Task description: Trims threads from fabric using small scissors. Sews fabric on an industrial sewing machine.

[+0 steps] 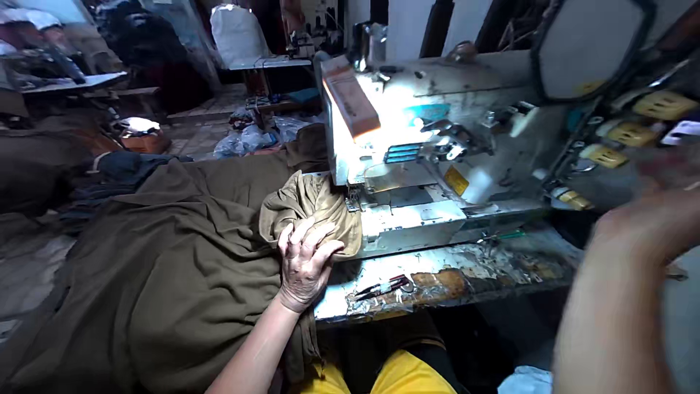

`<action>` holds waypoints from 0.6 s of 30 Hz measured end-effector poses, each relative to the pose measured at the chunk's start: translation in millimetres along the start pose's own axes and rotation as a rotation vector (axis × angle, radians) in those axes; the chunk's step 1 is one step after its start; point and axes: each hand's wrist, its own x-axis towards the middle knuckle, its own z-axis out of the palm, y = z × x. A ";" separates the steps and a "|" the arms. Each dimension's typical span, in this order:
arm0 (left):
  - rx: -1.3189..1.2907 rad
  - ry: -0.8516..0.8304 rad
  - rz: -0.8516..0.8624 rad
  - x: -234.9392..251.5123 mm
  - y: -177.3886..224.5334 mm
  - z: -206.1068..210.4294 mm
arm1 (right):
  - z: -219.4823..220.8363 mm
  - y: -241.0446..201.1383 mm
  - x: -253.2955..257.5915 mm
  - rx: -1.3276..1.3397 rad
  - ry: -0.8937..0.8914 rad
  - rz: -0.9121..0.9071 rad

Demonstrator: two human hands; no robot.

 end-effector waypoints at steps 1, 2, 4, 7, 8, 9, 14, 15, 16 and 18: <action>0.022 -0.033 -0.064 9.1 3.1 -6.6 | 26.0 -47.1 -43.3 -0.057 0.030 0.189; 0.055 -0.107 -0.137 24.3 6.7 -15.7 | 39.2 -68.1 -85.9 -0.107 -0.113 0.195; 0.148 -0.430 -0.296 66.8 14.6 -34.8 | 60.3 -70.6 -162.6 -0.205 -0.465 0.071; 0.321 -0.809 -0.350 115.4 21.0 -34.1 | 88.0 -62.9 -227.2 -0.444 -0.901 0.010; 0.346 -0.840 -0.335 123.9 19.9 -28.3 | 93.4 -61.3 -236.5 -0.475 -0.969 -0.009; 0.359 -0.817 -0.303 128.8 14.2 -20.3 | 96.9 -60.1 -242.0 -0.479 -0.980 -0.043; 0.327 -0.847 -0.547 170.1 -45.5 23.5 | 105.7 -62.5 -228.0 -0.179 -0.683 0.102; 0.312 -0.824 -0.595 174.4 -61.9 25.2 | 106.9 -67.7 -216.8 -0.115 -0.650 0.155; 0.304 -0.739 -0.587 172.0 -75.8 21.4 | 106.7 -72.3 -206.0 -0.077 -0.651 0.166; 0.213 -0.391 -0.397 139.0 -91.6 -2.5 | 99.3 -79.9 -192.7 -0.087 -0.745 0.163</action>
